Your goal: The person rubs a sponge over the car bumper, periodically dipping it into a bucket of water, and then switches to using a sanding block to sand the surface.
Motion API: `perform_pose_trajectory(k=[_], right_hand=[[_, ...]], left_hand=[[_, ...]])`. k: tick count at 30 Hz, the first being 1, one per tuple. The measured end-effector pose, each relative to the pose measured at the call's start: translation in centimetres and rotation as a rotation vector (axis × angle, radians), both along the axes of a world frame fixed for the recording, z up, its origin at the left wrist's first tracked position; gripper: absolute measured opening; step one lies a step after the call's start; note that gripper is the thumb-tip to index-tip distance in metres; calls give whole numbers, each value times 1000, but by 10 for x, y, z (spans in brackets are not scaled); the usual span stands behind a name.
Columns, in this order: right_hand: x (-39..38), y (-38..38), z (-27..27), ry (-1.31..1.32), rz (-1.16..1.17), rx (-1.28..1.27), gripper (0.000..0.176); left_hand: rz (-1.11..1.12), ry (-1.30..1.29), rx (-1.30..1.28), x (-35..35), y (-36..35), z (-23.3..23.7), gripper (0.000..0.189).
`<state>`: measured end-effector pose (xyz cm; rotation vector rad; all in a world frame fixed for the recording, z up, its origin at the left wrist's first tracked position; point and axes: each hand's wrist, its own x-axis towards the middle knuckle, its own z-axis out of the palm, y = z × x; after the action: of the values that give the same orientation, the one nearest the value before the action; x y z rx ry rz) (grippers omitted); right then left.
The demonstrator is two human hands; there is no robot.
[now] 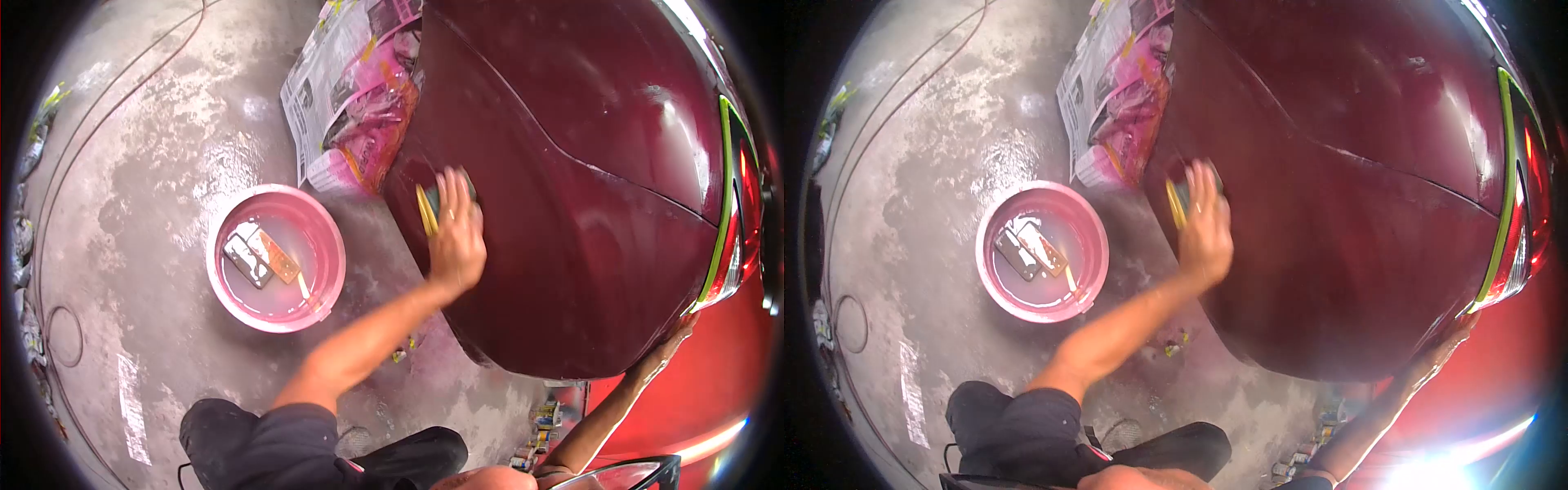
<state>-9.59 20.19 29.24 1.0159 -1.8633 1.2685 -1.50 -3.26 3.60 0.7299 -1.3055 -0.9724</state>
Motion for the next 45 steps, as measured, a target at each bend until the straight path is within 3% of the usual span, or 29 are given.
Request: perform_pose_trajectory(k=[2, 3, 5, 9, 10, 12, 14, 16, 18, 20, 22, 24, 25, 27, 28, 30, 34, 35, 38, 39, 43, 45], right_hand=[[-3, 5, 1, 71, -57, 53, 86], [-1, 10, 2, 64, -73, 83, 86], [2, 4, 2, 54, -91, 78, 84], [-1, 2, -1, 55, -45, 18, 80], [-4, 3, 0, 66, -42, 46, 80], [-21, 19, 7, 129, -44, 123, 79], [-53, 45, 17, 196, -11, 199, 79], [-54, 44, 21, 252, 34, 259, 79], [-28, 23, 9, 187, -2, 202, 81], [-34, 34, 17, 137, -37, 200, 82], [-26, 22, 8, 78, -49, 169, 83], [12, -5, -12, -11, 130, 43, 84], [-19, 11, 5, -8, 143, 34, 84], [-104, 74, 48, 242, -29, 293, 85], [-97, 68, 42, 237, -35, 296, 85], [-53, 44, 23, -5, 221, -13, 85], [9, -1, -2, 18, 146, 13, 83], [15, -10, -9, 17, 122, 19, 83], [14, -3, -16, 22, 71, 89, 84], [24, -3, -21, 21, 43, 77, 84], [58, -43, -37, 36, 36, -1, 86], [-19, 15, 5, 107, 81, 142, 88]], left_hand=[[40, 278, 225, 4, -73, 19, 56], [70, -29, 228, 15, -99, 24, 56], [103, 165, 257, 1, -89, 21, 56], [-22, -8, 60, 21, 26, -12, 53], [-91, 192, 105, 10, 66, -31, 55], [-88, 253, 140, -17, 127, -58, 60], [-66, 355, 134, -31, 133, -68, 60], [16, 210, 245, -30, 91, -66, 59], [88, 348, 414, -18, 9, -63, 52], [178, 302, 540, -15, -59, -73, 45], [188, 299, 422, -15, -44, -84, 43], [174, 155, 213, -14, 5, -99, 42], [129, 205, 210, -16, 27, -101, 42], [66, 246, 206, -16, 24, -101, 42], [103, 227, 248, -11, -8, -94, 43], [156, 148, 272, -1, -63, -84, 46], [95, 113, 270, -13, 7, -79, 52], [-2, 221, 284, -14, 22, -82, 51], [76, 233, 350, -9, -41, -73, 52], [0, 190, 409, -4, -60, -75, 54], [-124, 199, 408, -11, 14, -85, 58], [-84, 132, 368, -18, 44, -95, 58]])
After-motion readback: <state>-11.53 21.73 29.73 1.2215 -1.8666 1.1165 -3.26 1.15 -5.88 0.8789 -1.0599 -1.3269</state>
